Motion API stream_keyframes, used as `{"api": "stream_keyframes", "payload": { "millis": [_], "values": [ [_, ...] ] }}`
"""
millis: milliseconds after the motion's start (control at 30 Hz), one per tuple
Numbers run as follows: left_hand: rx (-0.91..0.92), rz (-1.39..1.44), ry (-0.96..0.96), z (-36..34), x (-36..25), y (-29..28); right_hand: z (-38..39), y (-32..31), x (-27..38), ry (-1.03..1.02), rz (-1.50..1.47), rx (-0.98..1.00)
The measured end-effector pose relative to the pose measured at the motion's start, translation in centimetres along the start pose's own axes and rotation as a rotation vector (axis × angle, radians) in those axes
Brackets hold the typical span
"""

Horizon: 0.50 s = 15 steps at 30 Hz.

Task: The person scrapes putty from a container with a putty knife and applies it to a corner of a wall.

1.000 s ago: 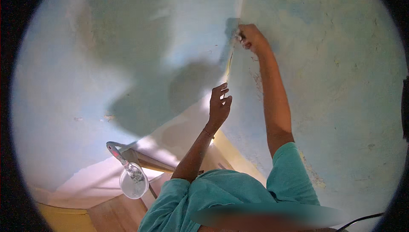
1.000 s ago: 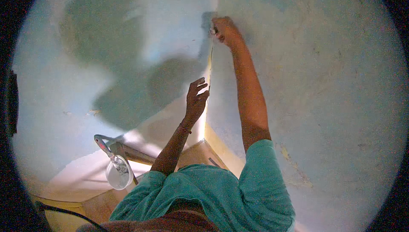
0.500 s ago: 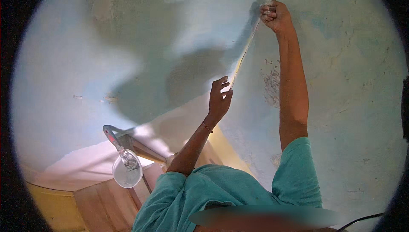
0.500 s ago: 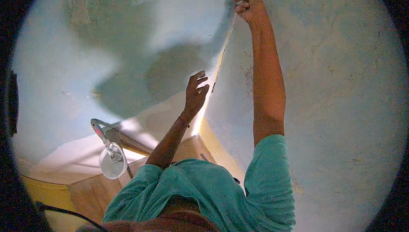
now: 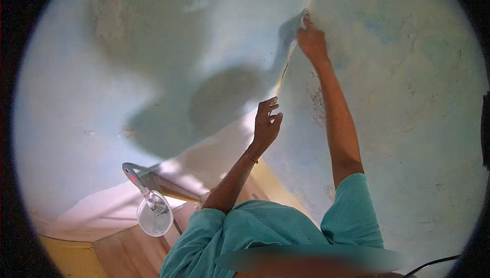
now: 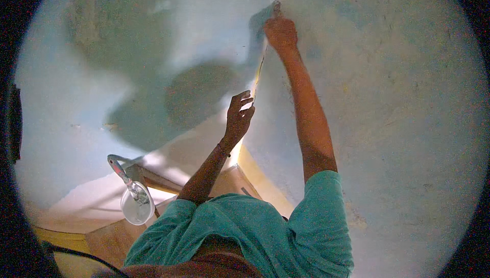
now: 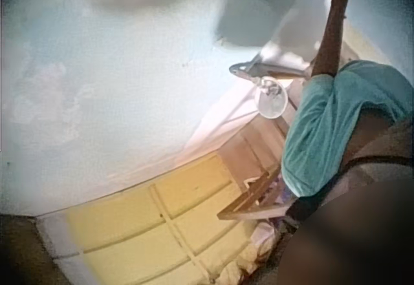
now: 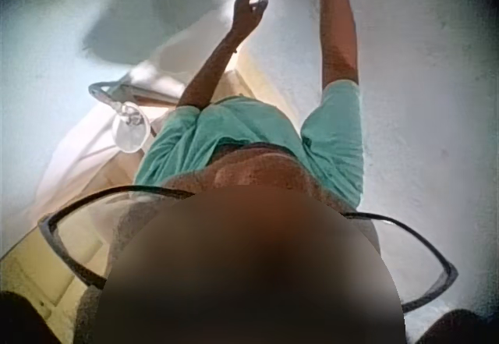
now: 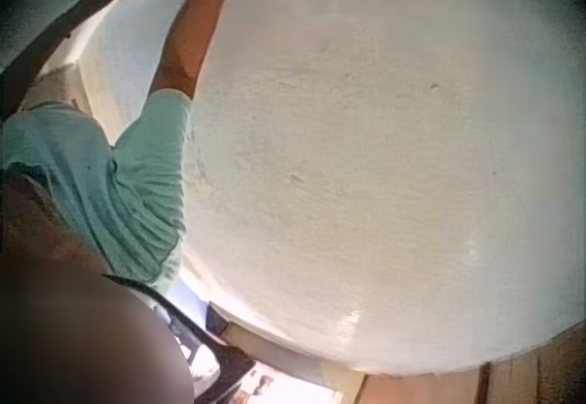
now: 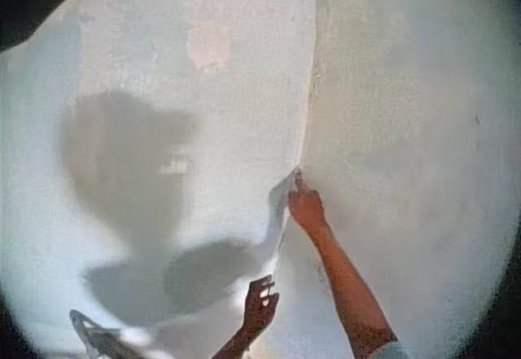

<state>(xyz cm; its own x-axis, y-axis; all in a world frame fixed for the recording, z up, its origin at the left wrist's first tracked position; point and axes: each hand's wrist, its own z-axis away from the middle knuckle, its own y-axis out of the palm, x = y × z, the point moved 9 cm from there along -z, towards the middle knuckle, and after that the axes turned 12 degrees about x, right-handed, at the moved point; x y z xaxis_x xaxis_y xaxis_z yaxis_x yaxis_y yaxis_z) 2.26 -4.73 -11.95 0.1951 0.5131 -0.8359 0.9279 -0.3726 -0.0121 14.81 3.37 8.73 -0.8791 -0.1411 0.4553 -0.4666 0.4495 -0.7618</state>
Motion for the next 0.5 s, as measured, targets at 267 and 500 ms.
{"api": "stream_keyframes", "payload": {
  "millis": [267,500],
  "values": [
    [0.007,0.050,0.015,0.3,0.5,-0.4,2.1,2.4,0.5,0.146,0.400,0.034],
    [0.040,-0.011,-0.005,0.4,0.1,0.0,4.6,5.3,-1.7,0.139,0.446,0.055]
  ]
}}
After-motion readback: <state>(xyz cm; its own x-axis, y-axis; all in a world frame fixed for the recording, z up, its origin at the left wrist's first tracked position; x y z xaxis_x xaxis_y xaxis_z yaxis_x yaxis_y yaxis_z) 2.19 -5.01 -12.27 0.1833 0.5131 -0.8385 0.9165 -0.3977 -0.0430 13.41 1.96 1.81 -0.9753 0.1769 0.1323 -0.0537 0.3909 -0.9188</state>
